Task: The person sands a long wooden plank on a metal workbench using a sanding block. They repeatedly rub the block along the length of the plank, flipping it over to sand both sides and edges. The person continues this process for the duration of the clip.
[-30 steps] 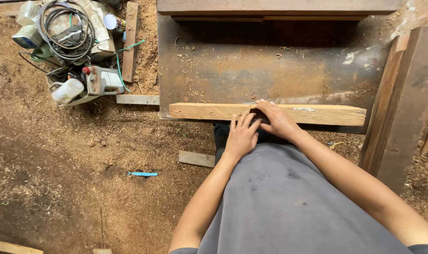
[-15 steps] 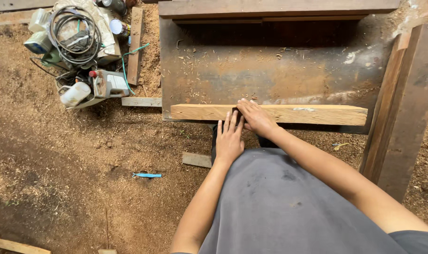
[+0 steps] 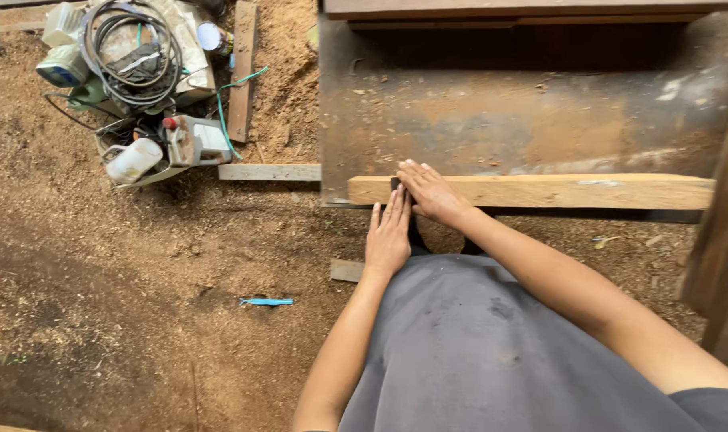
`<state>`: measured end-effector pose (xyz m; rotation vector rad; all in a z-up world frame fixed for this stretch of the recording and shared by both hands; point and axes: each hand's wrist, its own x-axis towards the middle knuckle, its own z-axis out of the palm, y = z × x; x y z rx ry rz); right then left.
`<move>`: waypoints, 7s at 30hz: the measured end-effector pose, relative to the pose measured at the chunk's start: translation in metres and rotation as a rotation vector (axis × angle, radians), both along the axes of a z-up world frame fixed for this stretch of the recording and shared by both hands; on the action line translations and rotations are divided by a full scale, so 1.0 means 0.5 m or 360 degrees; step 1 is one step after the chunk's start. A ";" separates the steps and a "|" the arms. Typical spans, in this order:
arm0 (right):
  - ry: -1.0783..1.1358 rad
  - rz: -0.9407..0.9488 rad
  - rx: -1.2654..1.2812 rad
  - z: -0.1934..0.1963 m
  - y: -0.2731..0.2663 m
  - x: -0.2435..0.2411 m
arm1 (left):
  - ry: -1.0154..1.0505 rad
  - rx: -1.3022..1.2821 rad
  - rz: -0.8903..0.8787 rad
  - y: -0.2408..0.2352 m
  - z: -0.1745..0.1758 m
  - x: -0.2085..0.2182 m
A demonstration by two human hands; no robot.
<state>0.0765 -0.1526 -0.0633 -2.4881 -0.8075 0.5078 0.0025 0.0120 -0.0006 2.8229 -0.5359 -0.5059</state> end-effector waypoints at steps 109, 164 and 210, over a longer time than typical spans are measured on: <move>0.0021 -0.0617 -0.0230 0.112 -0.859 -0.210 | -0.0013 -0.0076 -0.0907 -0.811 -0.047 -0.045; -0.0082 -0.0250 -0.0163 0.046 -0.498 -0.117 | -0.0051 -0.0236 -0.0327 -0.421 0.023 -0.050; 0.0275 -0.0602 -0.0047 0.183 -0.320 -0.085 | 0.0055 -0.0607 -0.0735 -0.149 0.017 0.063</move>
